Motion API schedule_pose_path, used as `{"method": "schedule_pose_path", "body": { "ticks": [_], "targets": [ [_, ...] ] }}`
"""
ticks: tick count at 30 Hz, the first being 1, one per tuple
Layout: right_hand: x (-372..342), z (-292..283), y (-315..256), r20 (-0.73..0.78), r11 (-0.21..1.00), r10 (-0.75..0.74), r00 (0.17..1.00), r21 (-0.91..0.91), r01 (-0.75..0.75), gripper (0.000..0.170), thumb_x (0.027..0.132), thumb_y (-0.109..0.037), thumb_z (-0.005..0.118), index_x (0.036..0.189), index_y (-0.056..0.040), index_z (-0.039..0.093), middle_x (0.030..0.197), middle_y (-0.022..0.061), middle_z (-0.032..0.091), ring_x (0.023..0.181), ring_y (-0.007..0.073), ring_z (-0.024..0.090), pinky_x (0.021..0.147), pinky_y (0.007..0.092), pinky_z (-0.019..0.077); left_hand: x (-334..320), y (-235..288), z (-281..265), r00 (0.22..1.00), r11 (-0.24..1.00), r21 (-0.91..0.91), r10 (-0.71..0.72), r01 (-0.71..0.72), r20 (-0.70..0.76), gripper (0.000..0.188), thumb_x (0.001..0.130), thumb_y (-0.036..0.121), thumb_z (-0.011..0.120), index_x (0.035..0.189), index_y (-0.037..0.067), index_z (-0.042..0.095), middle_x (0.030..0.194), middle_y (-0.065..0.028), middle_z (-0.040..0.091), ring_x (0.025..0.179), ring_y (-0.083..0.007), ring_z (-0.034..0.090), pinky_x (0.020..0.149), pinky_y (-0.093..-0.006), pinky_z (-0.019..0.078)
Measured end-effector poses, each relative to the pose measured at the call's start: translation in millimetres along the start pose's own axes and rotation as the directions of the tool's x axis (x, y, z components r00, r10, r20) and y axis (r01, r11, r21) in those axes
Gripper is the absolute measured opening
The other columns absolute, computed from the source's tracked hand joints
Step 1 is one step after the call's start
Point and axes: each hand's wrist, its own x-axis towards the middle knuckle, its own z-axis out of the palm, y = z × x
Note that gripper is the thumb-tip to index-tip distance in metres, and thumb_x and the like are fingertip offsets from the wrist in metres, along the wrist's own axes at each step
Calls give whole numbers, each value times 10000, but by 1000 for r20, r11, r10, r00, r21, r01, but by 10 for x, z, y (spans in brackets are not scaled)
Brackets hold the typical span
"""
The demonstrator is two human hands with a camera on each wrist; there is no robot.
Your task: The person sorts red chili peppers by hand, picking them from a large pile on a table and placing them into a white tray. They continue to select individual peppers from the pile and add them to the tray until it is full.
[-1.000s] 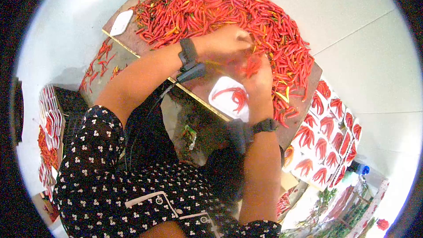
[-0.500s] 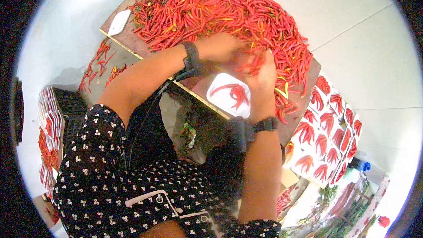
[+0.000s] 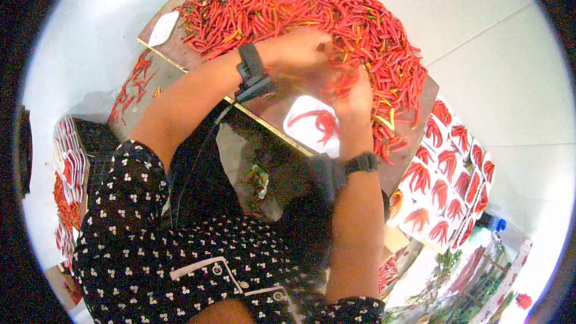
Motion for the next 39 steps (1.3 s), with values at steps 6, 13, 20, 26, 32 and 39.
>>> {"method": "schedule_pose_path", "body": {
  "ticks": [6,13,20,26,32,39],
  "targets": [
    [70,25,81,53,997,57,997,43,-59,407,891,-408,267,872,-83,511,710,48,539,622,167,504,492,276,377,-83,287,-101,998,937,-343,50,-63,-46,242,698,188,544,862,19,600,846,-155,613,790,-257,598,683,-345,468],
    [-18,12,-13,127,995,34,991,85,-45,338,890,-361,320,867,-76,500,676,49,512,580,154,486,443,237,346,-209,-252,102,984,990,138,12,-37,175,232,622,167,608,829,62,614,793,-137,615,735,-287,591,633,-375,453],
    [100,-27,-16,53,993,1,999,115,-7,304,886,-346,335,885,-80,482,700,44,522,599,160,502,466,259,374,-252,-587,579,984,990,102,77,-94,161,272,613,146,610,876,76,598,761,-145,601,743,-305,587,622,-403,450],
    [46,-24,-45,169,994,-13,986,113,-6,277,872,-325,372,864,-78,497,727,48,539,660,170,543,502,278,411,-382,-292,232,973,945,325,-57,-20,224,272,638,147,603,903,85,599,780,-156,599,749,-311,587,636,-414,460],
    [44,-75,-74,160,992,-8,987,128,-13,255,863,-303,404,848,-75,516,732,53,539,668,183,547,501,277,418,-283,-615,186,986,948,316,-31,-22,161,215,690,223,552,811,55,610,749,-161,604,681,-321,585,599,-416,453],
    [1,-18,-56,104,995,-31,994,97,21,252,857,-305,423,876,-67,504,744,65,536,660,189,540,508,288,423,-327,-643,-272,972,978,47,-209,205,108,273,713,292,574,754,22,593,654,-148,580,595,-255,573,544,-366,436]
  ]
}}
